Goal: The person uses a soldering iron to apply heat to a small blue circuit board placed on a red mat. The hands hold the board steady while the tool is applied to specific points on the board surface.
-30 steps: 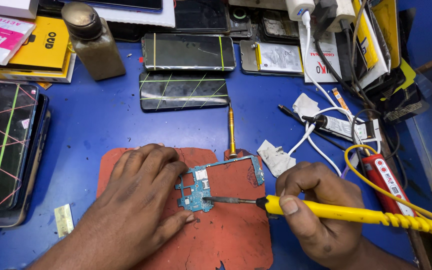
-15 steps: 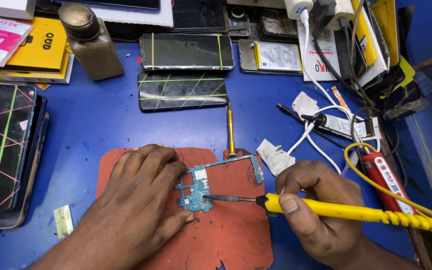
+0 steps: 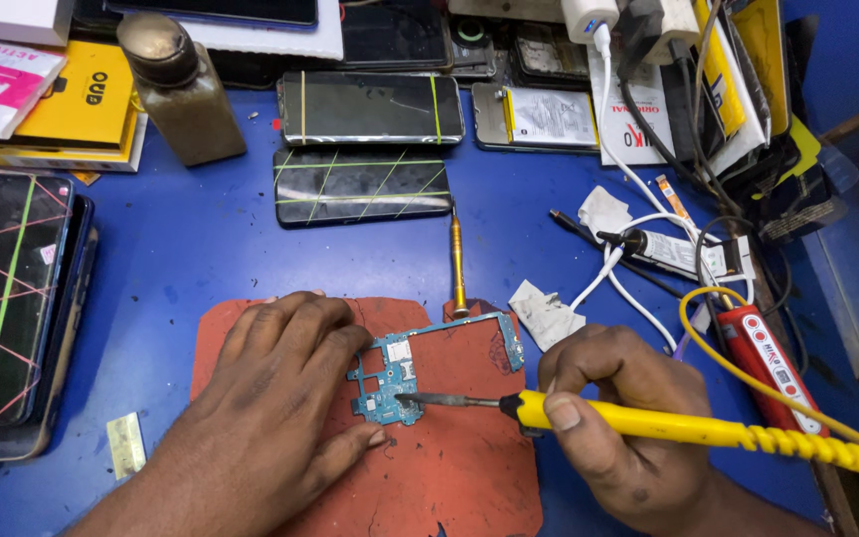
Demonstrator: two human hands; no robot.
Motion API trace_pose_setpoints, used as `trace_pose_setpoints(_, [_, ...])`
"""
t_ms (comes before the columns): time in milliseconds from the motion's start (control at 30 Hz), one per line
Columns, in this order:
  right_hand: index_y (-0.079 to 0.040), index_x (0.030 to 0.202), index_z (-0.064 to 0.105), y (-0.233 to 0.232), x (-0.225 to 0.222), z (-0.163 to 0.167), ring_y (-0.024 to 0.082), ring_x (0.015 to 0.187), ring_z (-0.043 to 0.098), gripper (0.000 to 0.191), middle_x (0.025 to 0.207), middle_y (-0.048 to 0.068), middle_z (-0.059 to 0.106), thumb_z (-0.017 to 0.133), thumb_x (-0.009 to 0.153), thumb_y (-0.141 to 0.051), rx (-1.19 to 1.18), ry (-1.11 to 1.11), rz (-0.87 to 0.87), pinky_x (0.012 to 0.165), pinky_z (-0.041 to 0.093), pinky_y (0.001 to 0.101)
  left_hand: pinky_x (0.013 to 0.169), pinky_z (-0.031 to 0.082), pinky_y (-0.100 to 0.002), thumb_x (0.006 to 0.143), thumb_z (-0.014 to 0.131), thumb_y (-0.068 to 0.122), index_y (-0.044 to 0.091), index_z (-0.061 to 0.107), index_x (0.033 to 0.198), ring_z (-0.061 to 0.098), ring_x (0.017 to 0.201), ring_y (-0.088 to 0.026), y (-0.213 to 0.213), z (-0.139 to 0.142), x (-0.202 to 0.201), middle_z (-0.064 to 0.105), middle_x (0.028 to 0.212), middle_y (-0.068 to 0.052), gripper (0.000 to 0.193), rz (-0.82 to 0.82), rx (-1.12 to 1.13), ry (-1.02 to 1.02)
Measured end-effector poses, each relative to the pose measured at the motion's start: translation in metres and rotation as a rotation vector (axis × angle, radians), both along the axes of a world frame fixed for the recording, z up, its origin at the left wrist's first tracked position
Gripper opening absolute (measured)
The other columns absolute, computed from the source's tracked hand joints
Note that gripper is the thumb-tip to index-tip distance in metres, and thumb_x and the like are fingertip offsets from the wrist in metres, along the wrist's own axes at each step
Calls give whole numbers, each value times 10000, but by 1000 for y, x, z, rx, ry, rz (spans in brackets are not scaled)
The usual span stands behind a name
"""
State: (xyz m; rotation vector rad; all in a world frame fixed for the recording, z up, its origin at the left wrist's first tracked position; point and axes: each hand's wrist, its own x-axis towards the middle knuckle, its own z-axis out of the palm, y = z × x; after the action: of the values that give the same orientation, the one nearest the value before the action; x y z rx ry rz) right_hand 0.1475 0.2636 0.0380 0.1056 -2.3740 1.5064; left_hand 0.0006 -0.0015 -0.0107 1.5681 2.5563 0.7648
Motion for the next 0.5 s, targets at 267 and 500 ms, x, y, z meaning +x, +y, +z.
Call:
trace_pose_setpoints(267, [-39,961,554,0,0,-1,122,744,610,106,825,64,621,620,995,-114,-20,6,7,687,531,270,1149,258,-574,800,742,542,19,544,1325,372,1382,-410,0,0,1,493,1385,-206,767,6,0,5])
trace_pose_setpoints(500, [-38,959,553,0,0,-2,122,735,610,110,820,68,634,627,990,-113,-29,1,1,679,528,267,1135,253,-584,804,741,548,19,544,1323,363,1381,-422,1,0,0,490,1383,-214,767,3,2,11])
